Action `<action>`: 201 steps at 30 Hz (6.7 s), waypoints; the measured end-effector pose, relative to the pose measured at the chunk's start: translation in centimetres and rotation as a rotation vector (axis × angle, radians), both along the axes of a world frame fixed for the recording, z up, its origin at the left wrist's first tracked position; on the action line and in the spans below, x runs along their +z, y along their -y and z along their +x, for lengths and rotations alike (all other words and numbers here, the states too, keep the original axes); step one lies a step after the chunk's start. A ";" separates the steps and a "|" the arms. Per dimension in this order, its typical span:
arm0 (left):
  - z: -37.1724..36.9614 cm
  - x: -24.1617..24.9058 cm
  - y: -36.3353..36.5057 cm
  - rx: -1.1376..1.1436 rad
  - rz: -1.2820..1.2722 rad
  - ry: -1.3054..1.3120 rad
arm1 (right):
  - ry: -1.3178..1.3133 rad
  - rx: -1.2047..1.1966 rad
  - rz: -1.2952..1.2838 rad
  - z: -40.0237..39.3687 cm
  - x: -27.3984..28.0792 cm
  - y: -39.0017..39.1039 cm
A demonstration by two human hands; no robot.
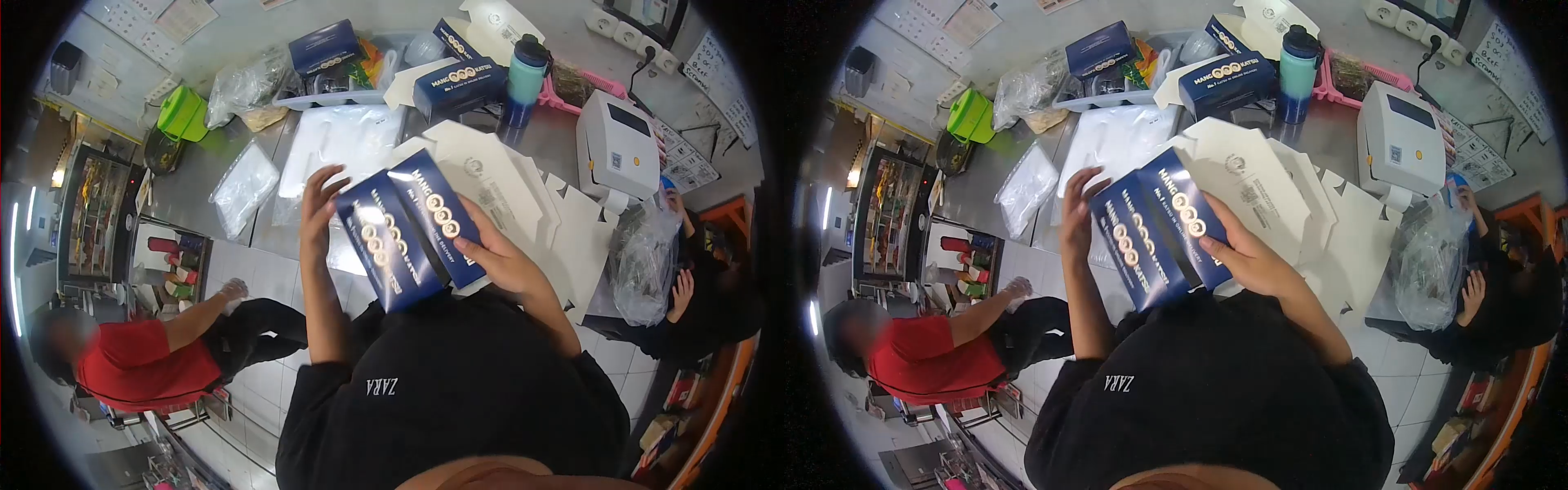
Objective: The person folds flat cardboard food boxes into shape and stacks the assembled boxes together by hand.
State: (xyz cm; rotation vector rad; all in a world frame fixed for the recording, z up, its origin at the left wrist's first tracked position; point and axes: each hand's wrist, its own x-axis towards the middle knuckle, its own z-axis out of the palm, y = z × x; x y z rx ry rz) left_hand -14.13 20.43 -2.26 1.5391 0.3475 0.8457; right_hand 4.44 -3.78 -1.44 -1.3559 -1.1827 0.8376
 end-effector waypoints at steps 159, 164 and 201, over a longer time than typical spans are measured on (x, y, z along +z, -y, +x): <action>1.8 3.6 -0.1 -0.603 -0.070 0.041 | -0.149 0.084 0.078 -1.8 5.0 -6.9; 2.0 3.4 0.1 -0.500 -0.061 0.016 | -0.144 0.175 0.030 -2.6 4.7 -6.1; 1.2 4.4 3.7 -0.584 -0.306 0.137 | 0.436 0.560 -0.011 1.5 8.1 -7.9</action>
